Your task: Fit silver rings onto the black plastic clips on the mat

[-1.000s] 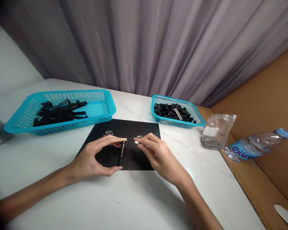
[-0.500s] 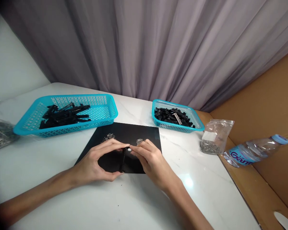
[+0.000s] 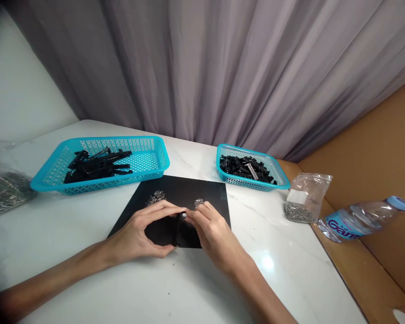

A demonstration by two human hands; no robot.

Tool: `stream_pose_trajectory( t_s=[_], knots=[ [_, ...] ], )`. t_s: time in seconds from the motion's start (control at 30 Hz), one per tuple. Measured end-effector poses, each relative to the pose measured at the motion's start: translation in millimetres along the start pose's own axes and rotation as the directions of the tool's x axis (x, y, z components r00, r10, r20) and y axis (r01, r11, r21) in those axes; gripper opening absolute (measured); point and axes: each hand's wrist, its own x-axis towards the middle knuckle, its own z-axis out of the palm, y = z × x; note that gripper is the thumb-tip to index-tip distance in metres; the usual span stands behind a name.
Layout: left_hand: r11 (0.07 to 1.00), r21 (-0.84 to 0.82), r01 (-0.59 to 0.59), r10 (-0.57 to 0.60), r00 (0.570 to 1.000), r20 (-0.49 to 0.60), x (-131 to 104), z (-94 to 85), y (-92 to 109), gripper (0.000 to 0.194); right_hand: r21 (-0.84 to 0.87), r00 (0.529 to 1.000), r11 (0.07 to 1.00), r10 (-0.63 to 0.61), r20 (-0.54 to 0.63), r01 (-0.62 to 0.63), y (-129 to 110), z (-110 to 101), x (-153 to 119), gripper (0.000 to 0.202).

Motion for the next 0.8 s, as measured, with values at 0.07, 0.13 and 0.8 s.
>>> stream_pose_trajectory(
  t_s=[0.07, 0.13, 0.8],
  knots=[
    [1.000, 0.007, 0.008, -0.008, 1.000, -0.003, 1.3, -1.3, -0.8, 0.073, 0.031, 0.997, 0.997, 0.076, -0.005, -0.076, -0.8, -4.1, 0.4, 0.021],
    [1.000, 0.020, 0.016, -0.016, 1.000, -0.019, 3.0, -1.6, -1.4, 0.070, 0.095, 0.977, 0.973, 0.211, -0.020, -0.208, -4.0, -5.3, 0.7, 0.017],
    [0.756, 0.505, 0.416, -0.380, 0.908, -0.179, 36.2, -180.7, -69.5, 0.037, -0.573, 0.843, 0.700, 0.079, -0.532, -0.427, 149.8, -89.7, 21.0, 0.042]
  ],
)
